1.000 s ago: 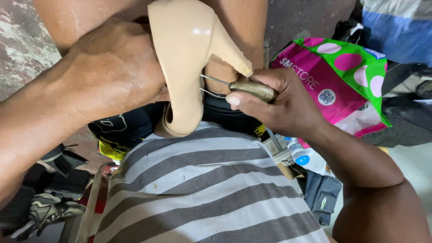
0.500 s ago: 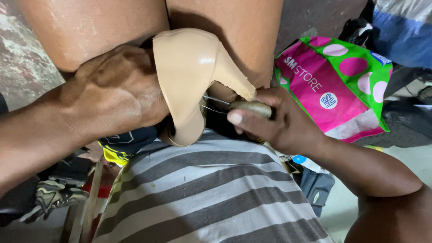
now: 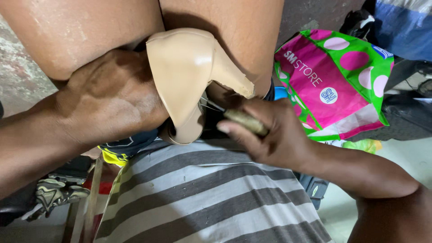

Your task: The person stitches the heel of a beige high-heeled shoe using a needle and thread, and uses a sharp tool to trim the sole.

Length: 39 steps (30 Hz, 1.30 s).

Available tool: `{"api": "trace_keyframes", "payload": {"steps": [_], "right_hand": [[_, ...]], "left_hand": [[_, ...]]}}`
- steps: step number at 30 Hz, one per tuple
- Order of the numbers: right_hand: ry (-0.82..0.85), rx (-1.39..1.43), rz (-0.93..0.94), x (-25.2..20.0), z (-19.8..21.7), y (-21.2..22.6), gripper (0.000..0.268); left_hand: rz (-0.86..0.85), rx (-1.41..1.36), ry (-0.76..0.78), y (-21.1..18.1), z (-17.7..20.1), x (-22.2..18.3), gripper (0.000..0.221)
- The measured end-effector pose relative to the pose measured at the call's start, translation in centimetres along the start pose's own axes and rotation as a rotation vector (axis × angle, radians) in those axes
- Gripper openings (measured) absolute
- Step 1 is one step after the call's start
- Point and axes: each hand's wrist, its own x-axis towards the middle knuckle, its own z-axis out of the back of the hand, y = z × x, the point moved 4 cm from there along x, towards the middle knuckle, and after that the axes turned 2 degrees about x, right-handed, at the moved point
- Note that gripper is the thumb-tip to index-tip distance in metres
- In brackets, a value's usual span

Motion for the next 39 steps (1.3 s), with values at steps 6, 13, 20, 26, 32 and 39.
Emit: {"api": "trace_keyframes", "payload": {"steps": [6,13,20,26,32,39], "right_hand": [[0.119,0.794,-0.431,-0.5,-0.3,-0.6,0.039],[0.053,0.261,-0.235,0.0,-0.1,-0.4,0.034],[0.073,0.567,-0.421,0.2,0.2,-0.3,0.037],[0.065,0.285,-0.232,0.7,0.0,0.1,0.045],[0.054,0.49,-0.332,0.8,0.6,-0.6,0.046],[-0.115,-0.18,0.22,0.4,0.1,1.6,0.041]], "left_hand": [[0.014,-0.011,-0.038,0.2,0.2,-0.6,0.019],[0.007,-0.011,-0.069,0.1,0.1,-0.2,0.017],[-0.012,0.019,-0.076,-0.2,0.2,0.1,0.017],[-0.018,0.001,-0.076,-0.5,0.1,-0.1,0.016],[-0.04,-0.011,-0.086,-0.4,0.4,-0.4,0.017],[-0.071,-0.05,-0.112,-0.2,0.6,-0.5,0.017]]}}
